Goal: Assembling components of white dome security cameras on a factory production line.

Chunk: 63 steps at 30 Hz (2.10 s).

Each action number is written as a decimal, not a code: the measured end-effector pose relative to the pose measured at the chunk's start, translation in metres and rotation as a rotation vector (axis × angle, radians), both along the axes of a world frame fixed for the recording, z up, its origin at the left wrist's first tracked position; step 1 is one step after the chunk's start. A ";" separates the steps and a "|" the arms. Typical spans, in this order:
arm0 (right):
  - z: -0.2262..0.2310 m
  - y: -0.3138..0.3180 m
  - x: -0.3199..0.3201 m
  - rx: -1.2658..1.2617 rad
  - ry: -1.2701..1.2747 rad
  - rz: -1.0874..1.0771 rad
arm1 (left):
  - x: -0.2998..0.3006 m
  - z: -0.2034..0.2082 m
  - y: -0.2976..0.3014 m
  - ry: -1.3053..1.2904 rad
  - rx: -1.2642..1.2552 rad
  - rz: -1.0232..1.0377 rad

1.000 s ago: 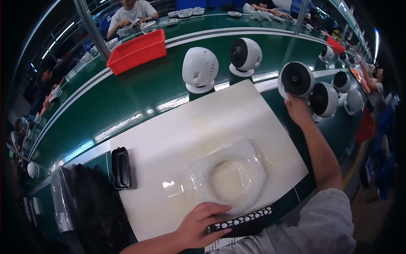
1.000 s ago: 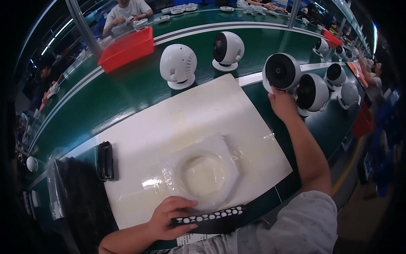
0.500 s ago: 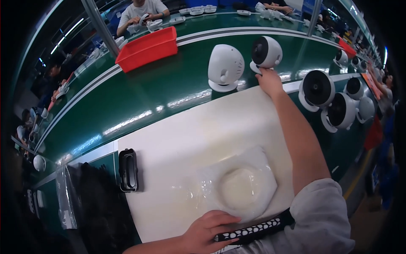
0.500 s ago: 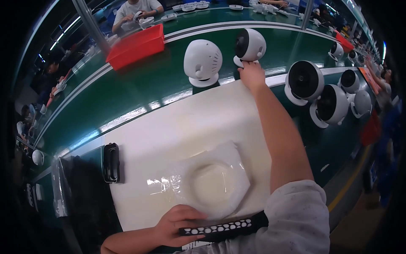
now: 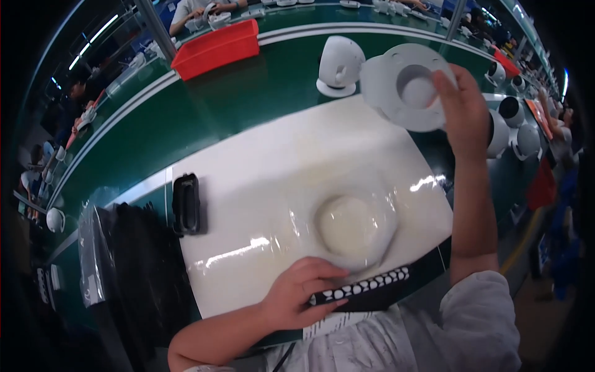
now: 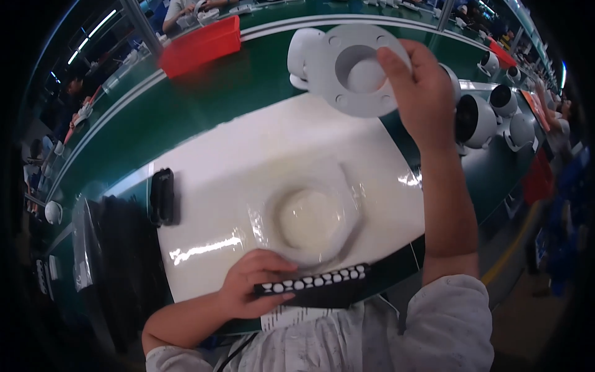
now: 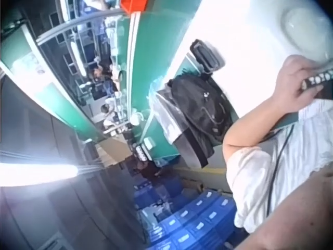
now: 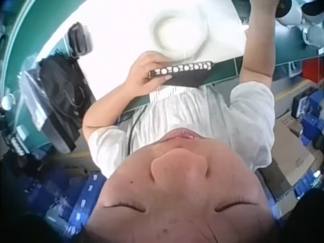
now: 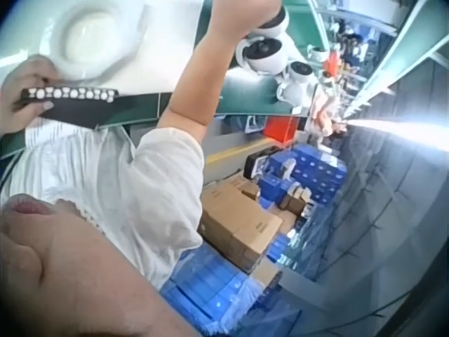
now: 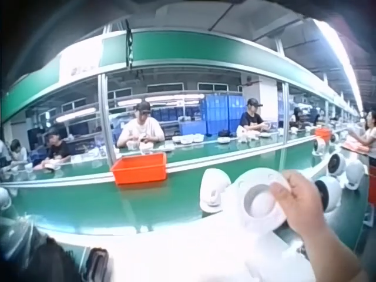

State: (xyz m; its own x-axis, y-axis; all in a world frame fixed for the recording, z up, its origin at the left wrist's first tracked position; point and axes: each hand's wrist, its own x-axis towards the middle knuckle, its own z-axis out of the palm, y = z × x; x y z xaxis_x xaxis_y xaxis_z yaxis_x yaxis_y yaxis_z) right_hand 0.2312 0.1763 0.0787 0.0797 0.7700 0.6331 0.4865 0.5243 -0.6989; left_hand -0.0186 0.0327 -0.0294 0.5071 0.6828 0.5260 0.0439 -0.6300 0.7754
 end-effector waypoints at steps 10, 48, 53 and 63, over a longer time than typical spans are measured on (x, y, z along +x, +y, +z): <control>-0.036 -0.085 -0.031 -0.568 0.319 0.494 | 0.008 0.010 -0.019 -0.040 -0.098 -0.116; -0.100 -0.172 -0.014 0.203 -0.300 0.109 | 0.005 0.000 -0.021 -0.152 -0.403 0.136; -0.101 -0.168 -0.023 0.224 -0.226 0.222 | 0.006 0.000 -0.020 -0.119 -0.335 0.122; -0.091 -0.173 -0.040 0.265 -0.265 0.367 | 0.006 0.001 -0.020 -0.068 -0.256 0.128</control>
